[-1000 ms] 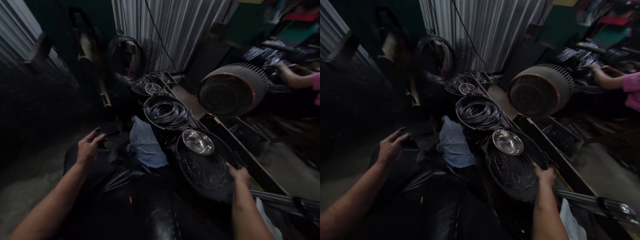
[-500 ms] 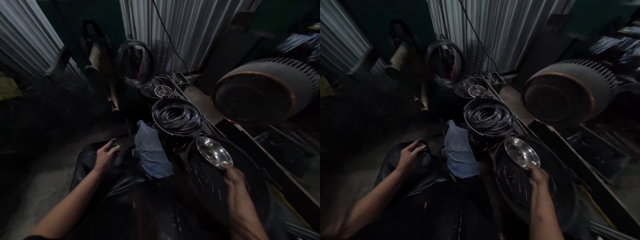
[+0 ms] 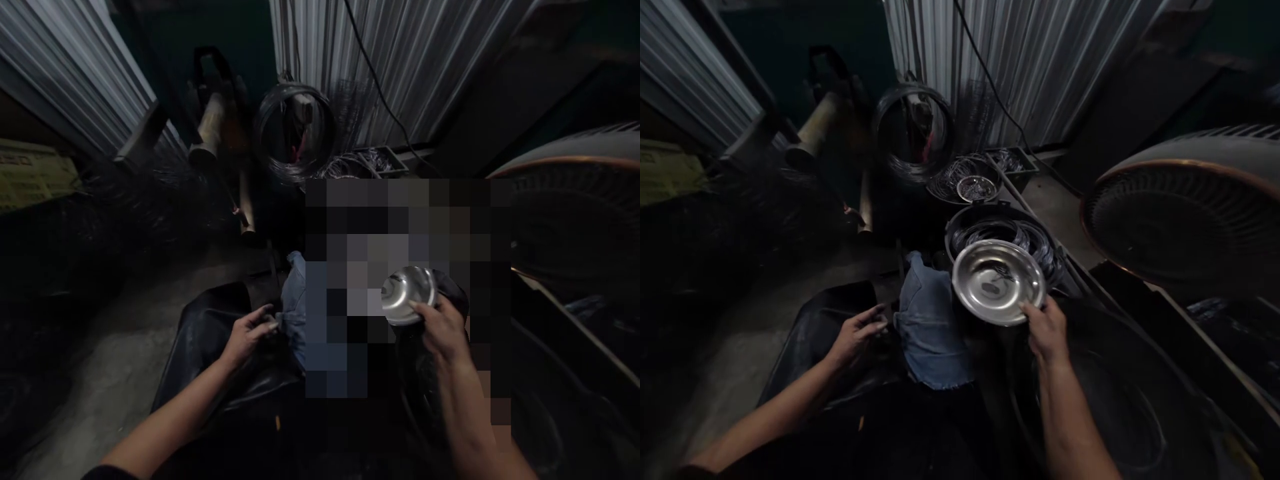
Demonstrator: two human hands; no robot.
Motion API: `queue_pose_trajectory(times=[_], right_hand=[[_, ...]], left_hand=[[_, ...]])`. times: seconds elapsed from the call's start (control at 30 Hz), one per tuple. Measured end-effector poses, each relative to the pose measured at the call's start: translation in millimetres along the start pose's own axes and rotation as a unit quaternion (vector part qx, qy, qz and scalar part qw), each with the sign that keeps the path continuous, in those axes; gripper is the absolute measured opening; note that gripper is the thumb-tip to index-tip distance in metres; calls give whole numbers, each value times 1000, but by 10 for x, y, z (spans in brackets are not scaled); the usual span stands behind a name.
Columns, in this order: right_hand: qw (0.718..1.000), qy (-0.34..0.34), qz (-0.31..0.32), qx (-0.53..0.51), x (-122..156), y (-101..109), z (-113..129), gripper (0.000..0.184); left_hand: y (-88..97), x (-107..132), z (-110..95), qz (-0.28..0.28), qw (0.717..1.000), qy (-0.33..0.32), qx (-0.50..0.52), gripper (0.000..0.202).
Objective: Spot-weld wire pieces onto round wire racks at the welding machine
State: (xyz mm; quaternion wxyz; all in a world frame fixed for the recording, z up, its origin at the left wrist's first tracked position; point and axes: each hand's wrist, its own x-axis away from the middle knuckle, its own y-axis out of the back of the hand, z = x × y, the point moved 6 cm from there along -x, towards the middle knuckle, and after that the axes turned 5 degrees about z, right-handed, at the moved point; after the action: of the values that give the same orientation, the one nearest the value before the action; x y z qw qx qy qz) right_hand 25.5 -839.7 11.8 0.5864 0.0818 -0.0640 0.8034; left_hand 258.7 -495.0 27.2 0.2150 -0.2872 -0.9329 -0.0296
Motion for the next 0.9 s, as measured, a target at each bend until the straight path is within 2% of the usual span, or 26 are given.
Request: queue_pose_trajectory(times=[0.1,0.17,0.23,0.3,0.33,0.37,0.4,0.43,0.47,0.5,0.57,0.67,0.77,0.83,0.9], right_hand=[[994,-7,107,-1,462,-484,32,46],[984,-33,175,7,744,-688,15,44],[968,-23,248,24,898,-699,32,48],[944,-3,315,93,904,-463,19,59],[936,-9,314,157,842,-230,-35,66],[934,-19,259,245,731,89,-102,70],[914,-41,197,353,621,430,-189,77],[869,-82,146,465,533,761,-302,85],[810,-145,116,556,479,1063,-440,92],[762,-204,112,605,458,1302,-584,98],[739,-234,119,620,450,1574,-774,98],[751,-223,114,611,487,1727,-822,88],[764,-185,64,615,486,1732,-537,83],[767,-120,27,629,424,1577,-197,84],[760,-36,12,649,307,1227,171,87]], left_hand=[[-299,-68,-251,65,995,43,63,64],[-469,-146,-366,76,995,63,29,54],[-562,-219,-416,57,995,75,-34,39],[-595,-263,-412,32,994,81,-67,31],[-601,-272,-392,24,994,85,-64,31],[-599,-273,-364,17,994,90,-53,31],[-594,-269,-333,10,995,95,-42,32],[-591,-262,-304,5,995,98,-32,33],[-592,-253,-276,3,995,100,-26,33],[-596,-244,-253,3,995,100,-20,34],[-610,-224,-216,8,995,103,-10,33],[-597,-190,-194,5,994,107,6,33],[-536,-155,-175,-4,994,106,15,32],[-488,-136,-136,-11,994,107,24,32],[-454,-121,-85,-21,993,111,39,32]])
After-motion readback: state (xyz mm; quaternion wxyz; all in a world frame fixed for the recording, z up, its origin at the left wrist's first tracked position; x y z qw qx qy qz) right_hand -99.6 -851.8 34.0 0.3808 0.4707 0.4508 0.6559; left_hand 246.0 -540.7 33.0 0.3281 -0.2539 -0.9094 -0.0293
